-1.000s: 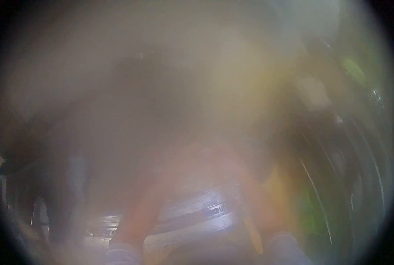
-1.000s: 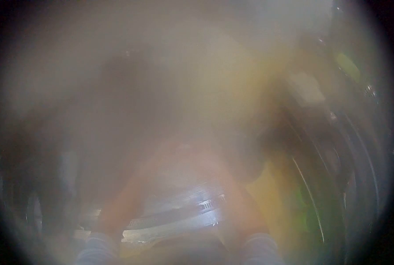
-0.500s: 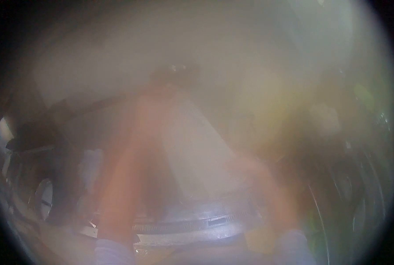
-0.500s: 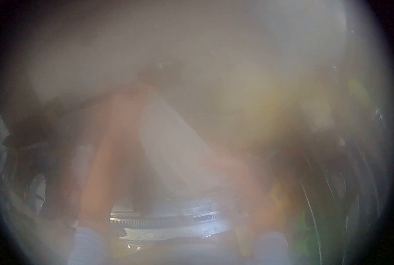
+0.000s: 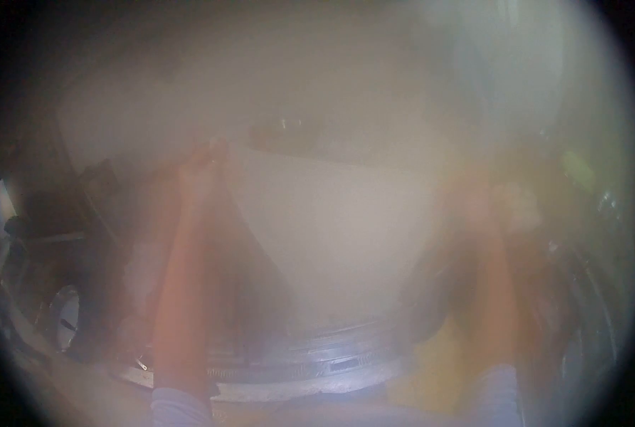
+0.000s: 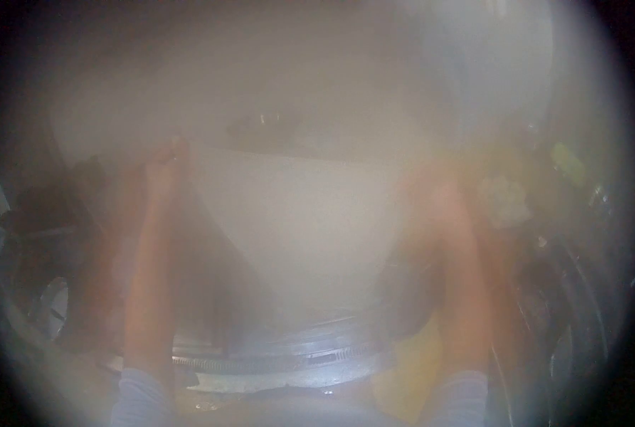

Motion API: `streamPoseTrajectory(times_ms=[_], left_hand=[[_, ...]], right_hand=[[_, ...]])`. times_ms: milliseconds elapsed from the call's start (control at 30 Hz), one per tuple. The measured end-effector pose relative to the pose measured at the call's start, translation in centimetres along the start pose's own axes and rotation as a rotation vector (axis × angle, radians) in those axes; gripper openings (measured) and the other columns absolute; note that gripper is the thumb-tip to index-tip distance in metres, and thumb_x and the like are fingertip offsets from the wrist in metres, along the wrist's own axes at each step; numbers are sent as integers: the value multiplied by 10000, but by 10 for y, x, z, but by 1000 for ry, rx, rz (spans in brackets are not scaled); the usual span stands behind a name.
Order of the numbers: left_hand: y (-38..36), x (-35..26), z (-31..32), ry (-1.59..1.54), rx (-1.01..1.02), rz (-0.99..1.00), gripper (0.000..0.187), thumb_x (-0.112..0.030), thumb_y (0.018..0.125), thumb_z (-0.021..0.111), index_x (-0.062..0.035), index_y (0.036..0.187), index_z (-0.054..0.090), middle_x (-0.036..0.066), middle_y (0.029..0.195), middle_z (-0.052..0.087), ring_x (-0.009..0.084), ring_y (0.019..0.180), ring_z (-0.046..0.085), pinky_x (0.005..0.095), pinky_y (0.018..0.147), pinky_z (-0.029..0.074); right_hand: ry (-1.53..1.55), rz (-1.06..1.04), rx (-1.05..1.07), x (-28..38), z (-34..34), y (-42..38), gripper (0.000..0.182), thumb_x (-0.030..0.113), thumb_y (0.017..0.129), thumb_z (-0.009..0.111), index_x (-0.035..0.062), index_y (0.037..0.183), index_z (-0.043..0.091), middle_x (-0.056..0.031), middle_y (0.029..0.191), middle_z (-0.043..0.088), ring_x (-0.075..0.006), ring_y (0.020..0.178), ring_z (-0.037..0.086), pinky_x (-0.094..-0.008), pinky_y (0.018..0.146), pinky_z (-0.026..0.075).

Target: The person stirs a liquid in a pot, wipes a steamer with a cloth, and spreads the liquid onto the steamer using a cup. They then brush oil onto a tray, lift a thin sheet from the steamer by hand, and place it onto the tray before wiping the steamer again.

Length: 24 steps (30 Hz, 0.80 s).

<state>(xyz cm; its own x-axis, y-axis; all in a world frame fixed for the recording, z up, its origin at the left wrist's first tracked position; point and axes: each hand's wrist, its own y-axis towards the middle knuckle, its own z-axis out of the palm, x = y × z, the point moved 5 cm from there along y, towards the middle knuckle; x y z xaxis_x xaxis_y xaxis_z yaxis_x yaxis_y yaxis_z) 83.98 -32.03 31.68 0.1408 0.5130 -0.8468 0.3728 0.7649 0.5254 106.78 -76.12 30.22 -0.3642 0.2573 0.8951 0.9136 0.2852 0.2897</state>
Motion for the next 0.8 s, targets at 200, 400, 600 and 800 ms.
streamPoseTrajectory(times_ms=[200, 400, 600, 800], left_hand=[[1, -6, -7, 0, 22, 111, 329, -277, 980, 694, -39, 1201, 751, 78, 1032, 755, 174, 902, 660, 347, 813, 531], [22, 26, -6, -34, 138, 308, 293, -143, 922, 707, -57, 1198, 756, 84, 1120, 765, 176, 1015, 685, 345, 886, 546], [-13, 15, 3, 58, 193, 94, 286, -137, 913, 714, -68, 1187, 761, 90, 1137, 765, 175, 1034, 687, 351, 899, 549], [-7, 51, 9, 219, 145, 217, 281, -144, 897, 732, -67, 1165, 767, 111, 1144, 764, 205, 1049, 698, 375, 929, 547]], right_hand=[[-97, -109, -181, 29, -23, 14, 442, 356, 982, 696, 17, 1266, 703, -101, 1128, 743, -212, 995, 674, -383, 896, 537], [-38, -358, -112, 34, -29, 30, 471, 369, 989, 692, 34, 1319, 684, -104, 1221, 725, -219, 1108, 653, -392, 991, 508], [8, -199, 25, -29, -28, 85, 397, 299, 1014, 643, 45, 1316, 689, -126, 1315, 689, -234, 1208, 626, -399, 1060, 470], [-299, -204, -6, 0, -6, 47, 430, 330, 997, 651, 58, 1330, 668, -152, 1344, 662, -271, 1260, 596, -420, 1081, 455]])
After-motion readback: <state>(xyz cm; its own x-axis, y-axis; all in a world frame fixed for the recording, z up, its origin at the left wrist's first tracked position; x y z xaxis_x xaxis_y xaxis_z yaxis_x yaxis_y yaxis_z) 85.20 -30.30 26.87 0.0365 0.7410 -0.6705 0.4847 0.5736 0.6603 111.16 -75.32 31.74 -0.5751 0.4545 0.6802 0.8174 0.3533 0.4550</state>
